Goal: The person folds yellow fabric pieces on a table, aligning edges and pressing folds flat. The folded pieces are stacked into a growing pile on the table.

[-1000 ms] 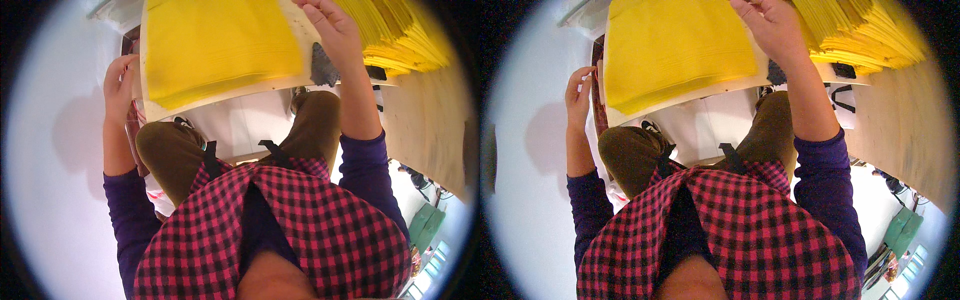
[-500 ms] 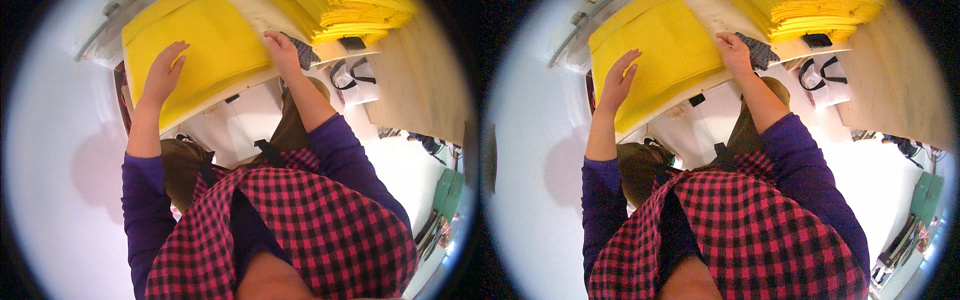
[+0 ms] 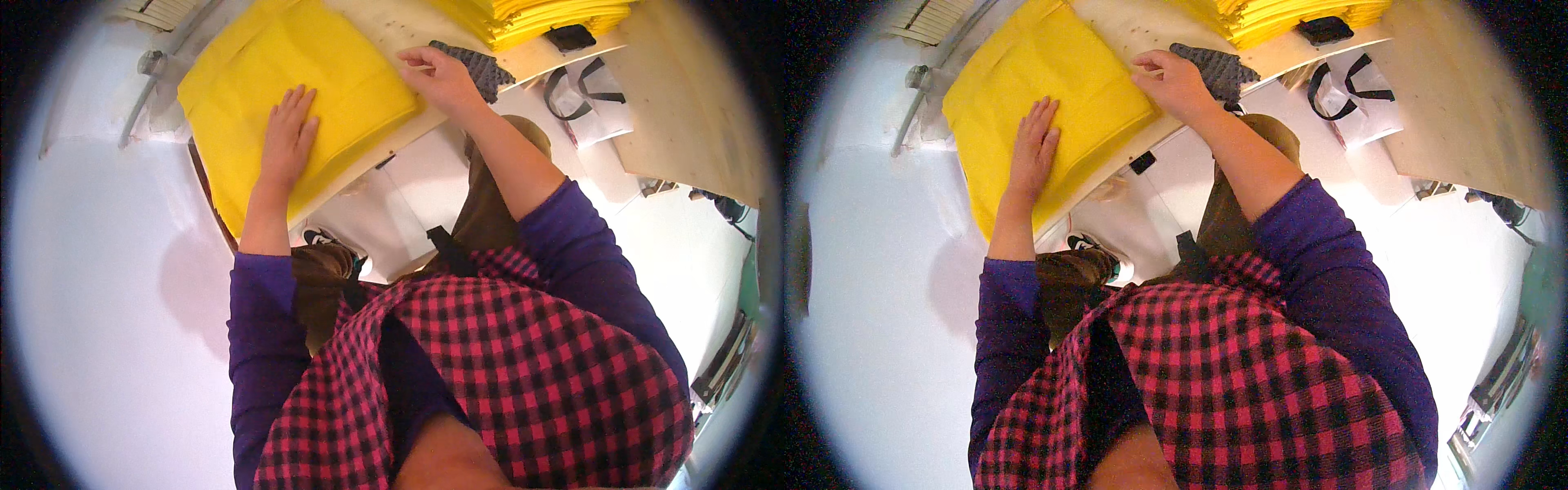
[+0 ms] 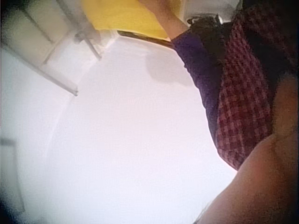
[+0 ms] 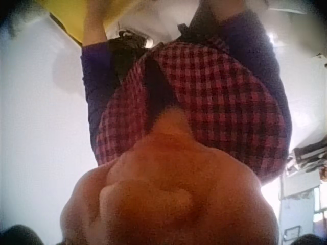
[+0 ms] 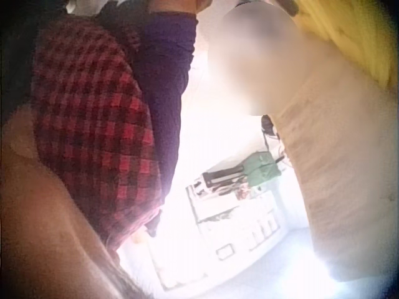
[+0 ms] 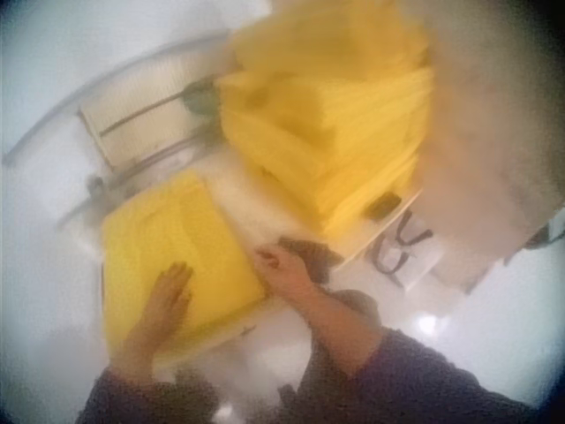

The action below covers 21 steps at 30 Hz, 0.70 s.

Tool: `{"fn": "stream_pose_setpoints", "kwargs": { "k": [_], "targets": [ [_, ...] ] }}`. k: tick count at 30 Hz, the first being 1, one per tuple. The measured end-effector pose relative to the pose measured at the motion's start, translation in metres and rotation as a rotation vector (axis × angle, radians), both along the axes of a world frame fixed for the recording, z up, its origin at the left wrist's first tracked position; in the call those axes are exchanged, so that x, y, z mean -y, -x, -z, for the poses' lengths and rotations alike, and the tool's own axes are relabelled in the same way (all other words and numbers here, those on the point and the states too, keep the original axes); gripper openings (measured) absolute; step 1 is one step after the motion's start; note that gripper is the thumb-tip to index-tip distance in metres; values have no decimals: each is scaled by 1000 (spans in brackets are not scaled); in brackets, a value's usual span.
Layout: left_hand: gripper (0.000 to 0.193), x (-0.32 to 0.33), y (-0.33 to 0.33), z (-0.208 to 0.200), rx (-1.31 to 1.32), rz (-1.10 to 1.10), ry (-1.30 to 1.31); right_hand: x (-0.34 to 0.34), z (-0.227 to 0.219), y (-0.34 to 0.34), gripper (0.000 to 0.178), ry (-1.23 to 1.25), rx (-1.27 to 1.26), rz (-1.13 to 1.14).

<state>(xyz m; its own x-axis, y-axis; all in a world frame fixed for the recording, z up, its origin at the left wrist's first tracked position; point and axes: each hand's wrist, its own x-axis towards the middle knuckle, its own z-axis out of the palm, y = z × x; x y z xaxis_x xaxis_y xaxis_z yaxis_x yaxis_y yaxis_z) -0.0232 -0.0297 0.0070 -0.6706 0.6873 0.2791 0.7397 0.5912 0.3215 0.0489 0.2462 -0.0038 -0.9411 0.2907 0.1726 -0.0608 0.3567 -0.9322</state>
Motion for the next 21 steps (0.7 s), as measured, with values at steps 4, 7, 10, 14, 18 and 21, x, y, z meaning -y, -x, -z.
{"fn": "stream_pose_setpoints", "kwargs": {
  "k": [4,7,10,14,18,21],
  "targets": [
    [43,0,1,3,-2,-9,-10,-2,2,-5,48,-130,-5,-122],
    [43,0,3,5,4,-11,-14,-1,9,-6,53,-41,21,-187],
    [43,-1,5,5,4,-4,-21,2,15,-2,55,128,38,-220],
    [43,-1,3,4,16,-12,-22,4,16,7,53,197,81,-179],
    [41,-2,1,2,-14,-28,10,4,18,11,50,298,136,-132],
    [41,-2,1,1,-14,-24,12,6,20,14,48,332,152,-128]
  ]
}}
